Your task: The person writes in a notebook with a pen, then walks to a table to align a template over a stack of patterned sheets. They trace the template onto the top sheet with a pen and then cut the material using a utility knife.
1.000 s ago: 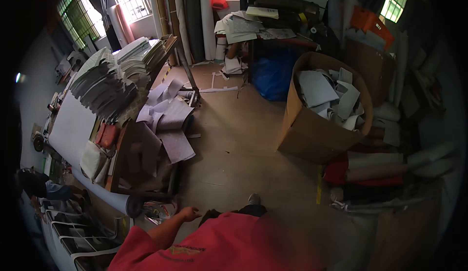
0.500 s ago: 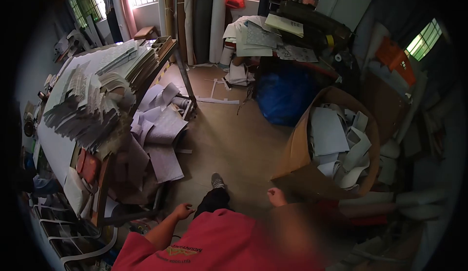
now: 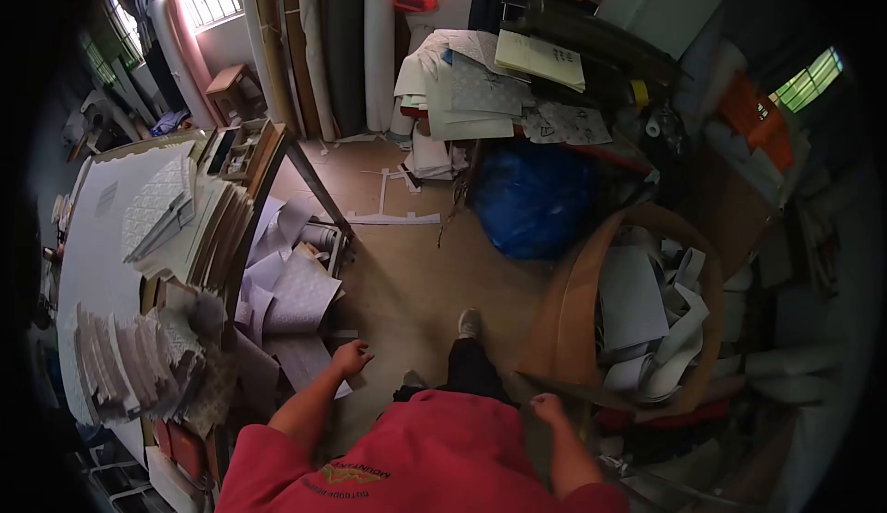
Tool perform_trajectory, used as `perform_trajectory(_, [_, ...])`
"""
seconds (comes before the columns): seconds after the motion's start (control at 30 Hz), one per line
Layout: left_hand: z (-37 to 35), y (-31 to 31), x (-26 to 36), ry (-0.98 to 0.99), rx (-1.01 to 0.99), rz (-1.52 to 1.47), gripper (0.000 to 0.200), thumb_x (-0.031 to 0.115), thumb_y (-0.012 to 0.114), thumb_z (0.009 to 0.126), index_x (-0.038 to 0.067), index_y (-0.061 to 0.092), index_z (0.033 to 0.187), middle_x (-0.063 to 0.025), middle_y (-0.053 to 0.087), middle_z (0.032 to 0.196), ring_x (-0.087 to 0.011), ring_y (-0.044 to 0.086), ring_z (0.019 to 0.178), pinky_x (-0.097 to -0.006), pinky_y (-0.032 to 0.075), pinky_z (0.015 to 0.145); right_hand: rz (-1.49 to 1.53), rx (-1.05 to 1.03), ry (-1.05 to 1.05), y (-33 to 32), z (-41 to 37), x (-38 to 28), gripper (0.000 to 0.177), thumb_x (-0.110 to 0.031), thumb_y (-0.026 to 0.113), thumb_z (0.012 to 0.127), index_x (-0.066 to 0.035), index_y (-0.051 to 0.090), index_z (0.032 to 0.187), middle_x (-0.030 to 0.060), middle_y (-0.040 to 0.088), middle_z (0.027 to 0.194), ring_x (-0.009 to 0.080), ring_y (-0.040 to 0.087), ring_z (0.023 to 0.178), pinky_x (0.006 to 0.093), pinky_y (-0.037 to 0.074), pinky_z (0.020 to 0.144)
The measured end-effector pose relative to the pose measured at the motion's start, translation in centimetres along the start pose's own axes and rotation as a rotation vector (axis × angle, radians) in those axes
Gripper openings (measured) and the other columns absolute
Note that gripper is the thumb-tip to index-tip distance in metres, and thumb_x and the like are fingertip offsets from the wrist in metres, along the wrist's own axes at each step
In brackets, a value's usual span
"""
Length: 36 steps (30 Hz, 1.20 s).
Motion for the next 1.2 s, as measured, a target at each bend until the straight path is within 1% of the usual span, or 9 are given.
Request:
perform_trajectory(0.13, [3.8,-1.2,2.4,-0.060,-0.033,0.010,0.056,0.041,0.078,0.085,0.006,0.069,0.128,-0.0190,0.074,0.116,-0.0355,0.070,0.110,-0.0430,0.054,0.097,0.206,-0.056,-0.070,-0.5,9.9,-6.9,0.021,-0.017,0.074,0.090,-0.002,0.076,0.106,0.0105,0.075,0.093,0.0170,0.071,0.086,0.0344,0.057,0.078])
perform_trajectory(0.2, [5.4,-1.5,2.5,-0.085,-0.058,0.016,0.058,0.043,0.079,0.084,0.005,0.068,0.128,-0.0190,0.073,0.117,-0.0347,0.070,0.110,-0.0424,0.054,0.097,0.160,-0.087,-0.097,-1.9,15.5,-9.8,0.031,-0.026,0.076,0.086,-0.006,0.077,0.110,0.0157,0.076,0.106,0.0279,0.073,0.100,0.0391,0.057,0.089])
perform_trajectory(0.3, [6.0,-3.0,3.0,-0.132,-0.044,-0.009,0.061,0.045,0.080,0.083,0.005,0.068,0.127,-0.0185,0.074,0.116,-0.0343,0.070,0.111,-0.0415,0.054,0.097,-0.135,-0.100,-0.196,-7.4,19.7,-17.1,0.028,-0.027,0.075,0.086,-0.009,0.077,0.107,0.0150,0.076,0.105,0.0304,0.073,0.098,0.0405,0.056,0.088])
perform_trajectory(0.47, [9.4,-8.3,5.2,-0.145,0.142,-0.100,0.058,0.043,0.082,0.083,0.008,0.069,0.127,-0.0188,0.073,0.117,-0.0343,0.070,0.111,-0.0415,0.054,0.097,-0.219,-0.079,-0.175,-15.6,27.6,-28.6,0.021,-0.024,0.074,0.085,-0.009,0.078,0.099,0.0158,0.076,0.102,0.0331,0.073,0.097,0.0433,0.057,0.087])
perform_trajectory(0.6, [13.6,-12.2,8.2,-0.178,0.112,-0.145,0.056,0.040,0.082,0.084,0.009,0.068,0.129,-0.0194,0.073,0.119,-0.0342,0.070,0.112,-0.0413,0.054,0.097,-0.201,0.037,-0.325,-17.4,32.9,-37.5,0.022,-0.022,0.075,0.086,-0.008,0.077,0.102,0.0160,0.076,0.103,0.0321,0.073,0.095,0.0416,0.057,0.085])
perform_trajectory(0.8, [23.3,-16.6,7.8,-0.060,0.051,-0.204,0.055,0.039,0.081,0.085,0.007,0.068,0.128,-0.0190,0.073,0.117,-0.0336,0.070,0.111,-0.0404,0.054,0.096,-0.127,0.026,-0.320,-12.6,33.9,-45.1,0.024,-0.024,0.073,0.087,-0.009,0.076,0.105,0.0148,0.076,0.105,0.0324,0.072,0.098,0.0422,0.057,0.087])
perform_trajectory(0.9, [29.5,-23.0,8.7,-0.063,-0.053,-0.090,0.055,0.039,0.081,0.085,0.006,0.068,0.127,-0.0196,0.073,0.116,-0.0337,0.070,0.111,-0.0407,0.055,0.095,-0.112,0.007,-0.261,-10.1,33.1,-47.8,0.027,-0.026,0.073,0.087,-0.010,0.075,0.108,0.0143,0.075,0.110,0.0316,0.071,0.102,0.0418,0.056,0.090])
perform_trajectory(1.1, [40.5,-34.0,11.4,0.232,-0.057,-0.019,0.055,0.037,0.079,0.086,0.005,0.066,0.128,-0.0205,0.074,0.113,-0.0364,0.071,0.106,-0.0424,0.056,0.091,-0.149,0.063,-0.059,-8.3,30.1,-50.1,0.029,-0.026,0.073,0.087,-0.010,0.073,0.112,0.0137,0.073,0.112,0.0331,0.070,0.104,0.0432,0.056,0.089])
perform_trajectory(1.2, [44.9,-37.4,14.6,0.175,-0.050,0.040,0.051,0.035,0.078,0.088,0.005,0.067,0.127,-0.0203,0.074,0.114,-0.0330,0.072,0.106,-0.0404,0.056,0.092,-0.090,0.111,-0.017,-7.8,28.9,-52.4,0.031,-0.027,0.073,0.087,-0.011,0.073,0.113,0.0131,0.074,0.112,0.0324,0.070,0.104,0.0425,0.056,0.090])
Point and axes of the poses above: each hand's wrist, its own z-axis towards the middle knuckle, its own y-axis out of the palm, x = y × z, the point moved 1 cm from there along z, towards the middle knuckle
